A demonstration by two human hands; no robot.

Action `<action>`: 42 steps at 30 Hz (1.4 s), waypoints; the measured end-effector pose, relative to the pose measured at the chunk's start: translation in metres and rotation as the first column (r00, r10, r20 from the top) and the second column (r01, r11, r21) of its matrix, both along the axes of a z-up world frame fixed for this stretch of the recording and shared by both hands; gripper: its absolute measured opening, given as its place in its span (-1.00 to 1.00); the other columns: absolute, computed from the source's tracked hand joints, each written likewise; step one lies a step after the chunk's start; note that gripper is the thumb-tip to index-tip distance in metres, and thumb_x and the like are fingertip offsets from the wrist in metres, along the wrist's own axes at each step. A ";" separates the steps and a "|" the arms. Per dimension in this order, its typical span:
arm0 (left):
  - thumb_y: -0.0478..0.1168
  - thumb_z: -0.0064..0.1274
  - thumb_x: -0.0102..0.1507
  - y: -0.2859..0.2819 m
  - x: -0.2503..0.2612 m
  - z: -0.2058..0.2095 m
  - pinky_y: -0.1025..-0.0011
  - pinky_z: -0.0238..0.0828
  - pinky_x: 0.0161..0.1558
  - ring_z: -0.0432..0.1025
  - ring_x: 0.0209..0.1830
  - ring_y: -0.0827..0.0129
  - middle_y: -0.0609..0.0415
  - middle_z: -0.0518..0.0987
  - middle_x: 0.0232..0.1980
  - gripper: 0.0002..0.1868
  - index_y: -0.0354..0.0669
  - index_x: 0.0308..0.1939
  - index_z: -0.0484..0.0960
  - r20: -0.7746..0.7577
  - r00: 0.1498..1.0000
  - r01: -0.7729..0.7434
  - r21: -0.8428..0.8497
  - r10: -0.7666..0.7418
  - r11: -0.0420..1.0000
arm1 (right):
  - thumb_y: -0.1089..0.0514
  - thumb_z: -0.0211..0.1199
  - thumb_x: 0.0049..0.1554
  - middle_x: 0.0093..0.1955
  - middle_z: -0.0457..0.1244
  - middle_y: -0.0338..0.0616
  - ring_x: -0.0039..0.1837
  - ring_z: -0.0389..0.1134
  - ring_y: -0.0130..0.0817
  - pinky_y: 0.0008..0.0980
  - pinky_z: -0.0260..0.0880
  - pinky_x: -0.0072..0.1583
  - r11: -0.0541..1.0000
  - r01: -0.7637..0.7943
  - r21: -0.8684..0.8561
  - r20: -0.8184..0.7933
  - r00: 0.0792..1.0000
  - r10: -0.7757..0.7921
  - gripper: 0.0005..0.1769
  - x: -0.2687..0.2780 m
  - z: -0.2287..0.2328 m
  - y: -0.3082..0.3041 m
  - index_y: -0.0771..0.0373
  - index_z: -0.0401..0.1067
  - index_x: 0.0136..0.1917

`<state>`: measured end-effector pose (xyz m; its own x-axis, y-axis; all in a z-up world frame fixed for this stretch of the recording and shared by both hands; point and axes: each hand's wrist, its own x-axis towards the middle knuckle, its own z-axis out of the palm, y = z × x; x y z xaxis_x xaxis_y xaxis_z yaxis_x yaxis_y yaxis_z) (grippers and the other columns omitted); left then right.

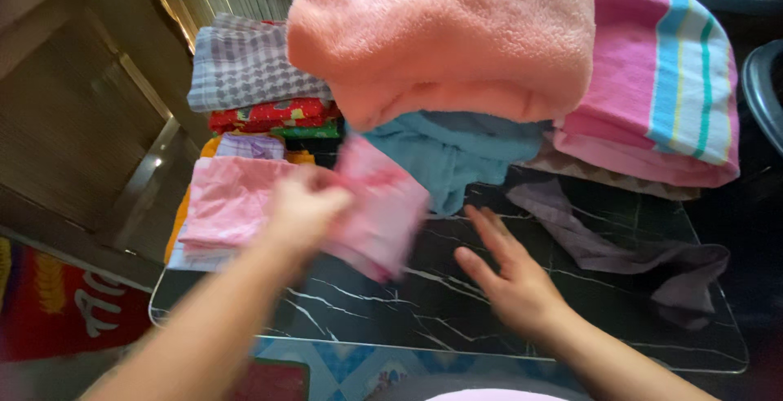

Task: The person folds multiple towels and bedding items by hand on a dark marble table, then stacks them into a black laundry basket. Items include an orange towel, a white checkered towel, a pink striped towel, a pink towel, a pink patterned towel, a purple towel, a peach towel, a grey towel, a striped towel, a blue towel, a pink towel, a brown checkered towel, a light blue towel, a yellow towel, a grey checkered towel, a red patterned towel, and a green patterned towel.

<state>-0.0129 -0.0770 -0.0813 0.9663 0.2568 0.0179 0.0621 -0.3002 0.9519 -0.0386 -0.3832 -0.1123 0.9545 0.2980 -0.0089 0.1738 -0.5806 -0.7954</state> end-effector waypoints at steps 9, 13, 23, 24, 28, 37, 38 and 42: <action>-0.03 0.16 0.18 0.115 -0.028 0.017 -0.08 0.22 0.31 0.26 0.38 -0.07 -0.15 0.37 0.40 -0.34 -0.10 0.34 0.43 0.125 0.934 -0.296 0.795 0.335 0.529 | -0.17 0.22 0.13 0.64 -0.01 -0.08 0.65 -0.02 -0.19 -0.26 0.05 0.48 0.988 0.071 -0.139 -0.016 0.997 -0.074 -0.19 -0.013 0.014 0.016 0.07 0.13 0.56; 0.20 0.02 0.19 0.085 -0.024 -0.042 -0.09 -0.24 0.46 -0.12 0.62 -0.13 -0.10 0.10 0.62 -0.24 0.22 0.47 0.32 -0.028 0.996 -0.004 0.933 0.085 0.359 | -0.17 0.23 0.11 0.63 -0.04 -0.03 0.62 -0.04 -0.07 -0.21 0.04 0.47 0.968 0.049 -0.246 0.042 0.998 -0.040 -0.16 -0.007 0.013 0.008 0.05 0.13 0.59; 0.11 0.14 0.19 0.073 -0.020 -0.042 -0.01 0.00 0.54 0.18 0.50 -0.11 -0.18 0.32 0.52 -0.40 -0.05 0.25 0.55 0.188 0.982 -0.165 0.856 0.002 0.489 | -0.13 0.35 -0.02 0.48 0.14 0.08 0.49 0.12 0.13 0.03 0.15 0.38 0.695 0.432 -0.575 0.414 0.886 -0.208 -0.18 0.024 -0.029 -0.108 0.16 0.26 0.44; 0.05 0.16 0.17 0.062 -0.022 -0.032 -0.01 0.05 0.50 0.21 0.47 -0.13 -0.20 0.36 0.44 -0.46 -0.07 0.19 0.57 0.256 0.965 -0.184 0.820 -0.059 0.542 | -0.13 0.37 -0.02 0.46 0.16 0.09 0.47 0.14 0.14 0.01 0.16 0.39 0.715 0.450 -0.536 0.395 0.881 -0.259 -0.17 0.031 -0.035 -0.123 0.15 0.25 0.46; -0.09 0.21 0.14 -0.023 -0.020 -0.006 0.06 0.28 0.25 0.37 0.26 -0.05 -0.12 0.52 0.21 -0.59 -0.02 0.07 0.64 0.144 0.979 0.031 0.601 -0.146 0.799 | -0.10 0.37 0.09 0.39 0.20 0.22 0.38 0.20 0.23 -0.01 0.21 0.34 0.829 0.392 -0.398 0.378 0.894 -0.241 -0.26 0.074 -0.052 -0.159 0.20 0.31 0.45; -0.24 0.24 0.05 -0.180 -0.015 0.003 0.06 0.20 0.25 0.30 0.30 -0.14 -0.22 0.48 0.28 -0.34 -0.23 0.25 0.50 0.364 0.785 0.355 0.397 -0.501 0.846 | 0.17 0.33 0.00 -0.15 0.42 -0.19 -0.09 0.40 -0.40 -0.36 0.42 -0.03 0.997 -0.083 0.009 -0.235 0.968 0.082 -0.77 0.084 -0.006 -0.109 0.26 0.53 -0.06; -0.22 0.25 0.06 -0.181 -0.011 0.008 0.10 0.26 0.22 0.36 0.24 -0.08 -0.17 0.53 0.21 -0.43 -0.20 0.16 0.56 0.291 0.807 0.377 0.416 -0.514 0.828 | 0.16 0.33 0.03 -0.16 0.42 -0.18 -0.10 0.40 -0.44 -0.39 0.42 -0.03 0.989 -0.113 0.094 -0.249 0.959 0.133 -0.79 0.079 0.006 -0.098 0.28 0.50 -0.06; -0.05 0.29 0.11 -0.173 0.003 0.032 0.23 0.48 -0.03 0.55 -0.10 0.16 -0.09 0.69 -0.11 -0.61 -0.18 -0.08 0.68 -0.201 0.845 0.534 0.275 -0.495 0.800 | 0.15 0.37 0.10 -0.18 0.37 -0.23 -0.12 0.34 -0.53 -0.48 0.34 -0.07 0.932 -0.167 0.321 -0.255 0.933 0.255 -0.76 0.061 0.061 -0.081 0.32 0.43 -0.05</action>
